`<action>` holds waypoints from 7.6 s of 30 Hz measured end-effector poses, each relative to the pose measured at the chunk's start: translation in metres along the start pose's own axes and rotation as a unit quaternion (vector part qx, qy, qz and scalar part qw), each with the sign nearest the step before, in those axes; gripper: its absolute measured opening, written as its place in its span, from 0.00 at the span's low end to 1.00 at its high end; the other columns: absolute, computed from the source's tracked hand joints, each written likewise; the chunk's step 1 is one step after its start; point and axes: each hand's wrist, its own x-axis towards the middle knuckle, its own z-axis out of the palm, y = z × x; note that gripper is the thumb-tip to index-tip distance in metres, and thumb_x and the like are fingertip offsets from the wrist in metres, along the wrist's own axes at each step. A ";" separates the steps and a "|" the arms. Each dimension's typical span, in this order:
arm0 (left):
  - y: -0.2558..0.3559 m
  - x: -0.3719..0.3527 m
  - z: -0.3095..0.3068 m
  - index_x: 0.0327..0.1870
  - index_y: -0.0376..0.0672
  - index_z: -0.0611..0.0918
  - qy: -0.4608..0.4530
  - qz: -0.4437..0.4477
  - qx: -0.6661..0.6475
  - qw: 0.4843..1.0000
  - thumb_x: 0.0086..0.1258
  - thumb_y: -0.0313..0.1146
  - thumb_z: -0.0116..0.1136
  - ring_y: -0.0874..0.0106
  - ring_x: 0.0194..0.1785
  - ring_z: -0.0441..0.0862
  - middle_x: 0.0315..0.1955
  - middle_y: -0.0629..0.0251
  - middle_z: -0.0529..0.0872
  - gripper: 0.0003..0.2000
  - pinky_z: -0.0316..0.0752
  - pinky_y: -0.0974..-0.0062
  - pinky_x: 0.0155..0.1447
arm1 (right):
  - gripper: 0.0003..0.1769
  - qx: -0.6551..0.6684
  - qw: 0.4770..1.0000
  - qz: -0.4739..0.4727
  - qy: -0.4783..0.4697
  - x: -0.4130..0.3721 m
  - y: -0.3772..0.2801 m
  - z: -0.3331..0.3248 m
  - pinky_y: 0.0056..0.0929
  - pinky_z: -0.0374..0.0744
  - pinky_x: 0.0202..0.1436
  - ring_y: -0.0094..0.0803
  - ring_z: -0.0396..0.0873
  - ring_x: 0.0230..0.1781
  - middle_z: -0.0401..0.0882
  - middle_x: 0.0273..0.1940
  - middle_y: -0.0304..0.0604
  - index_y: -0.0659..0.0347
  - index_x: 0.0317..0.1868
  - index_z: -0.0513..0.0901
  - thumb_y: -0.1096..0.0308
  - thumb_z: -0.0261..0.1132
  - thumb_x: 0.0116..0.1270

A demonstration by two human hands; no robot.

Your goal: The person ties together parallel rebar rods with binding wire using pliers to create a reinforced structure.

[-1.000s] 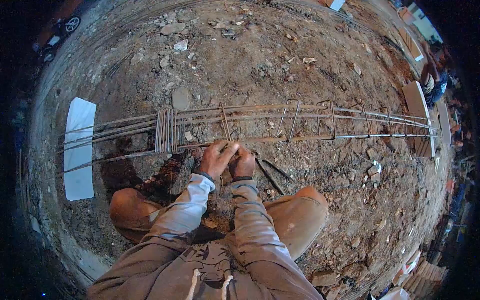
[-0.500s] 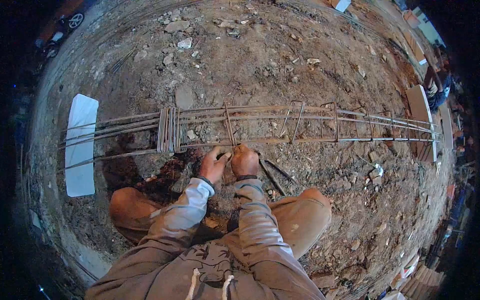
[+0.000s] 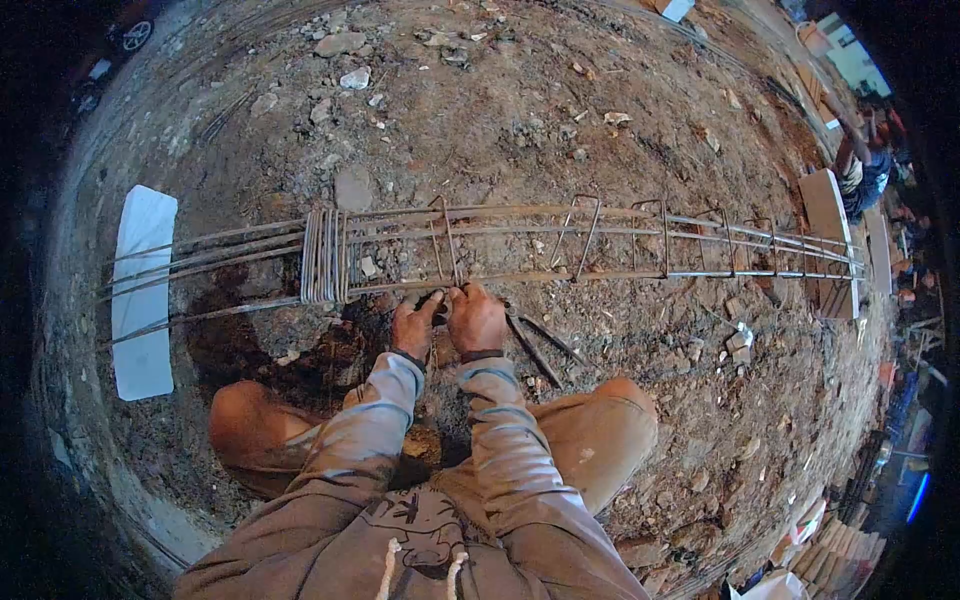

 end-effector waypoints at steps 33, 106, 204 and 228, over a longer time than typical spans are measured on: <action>-0.047 0.013 0.040 0.44 0.45 0.76 -0.145 -0.206 -0.465 0.849 0.69 0.34 0.46 0.73 0.39 0.75 0.34 0.68 0.78 0.08 0.71 0.75 0.42 | 0.25 0.097 0.981 0.167 0.024 0.002 0.008 0.000 0.43 0.74 0.34 0.54 0.77 0.30 0.78 0.26 0.57 0.66 0.28 0.79 0.48 0.59 0.58; -0.001 0.026 0.010 0.43 0.42 0.80 -0.170 0.066 -0.191 0.965 0.64 0.30 0.49 0.70 0.42 0.80 0.38 0.62 0.82 0.10 0.74 0.73 0.50 | 0.22 -0.035 0.994 0.078 0.063 0.010 -0.009 -0.010 0.46 0.75 0.32 0.53 0.78 0.28 0.78 0.25 0.57 0.59 0.25 0.80 0.47 0.57 0.58; 0.020 0.018 0.011 0.39 0.36 0.80 -0.271 -0.187 -0.155 0.931 0.63 0.42 0.58 0.74 0.25 0.76 0.27 0.66 0.82 0.16 0.72 0.75 0.31 | 0.09 0.318 0.772 0.537 -0.124 -0.070 0.026 -0.053 0.24 0.73 0.18 0.28 0.75 0.16 0.77 0.23 0.40 0.63 0.33 0.77 0.66 0.57 0.60; 0.006 0.041 0.009 0.51 0.41 0.79 -0.276 -0.241 -0.099 0.925 0.58 0.56 0.57 0.72 0.48 0.74 0.47 0.65 0.80 0.28 0.64 0.75 0.55 | 0.39 -0.311 0.945 0.084 -0.053 -0.093 -0.071 -0.111 0.52 0.61 0.62 0.62 0.51 0.63 0.54 0.61 0.60 0.42 0.57 0.73 0.82 0.52 0.40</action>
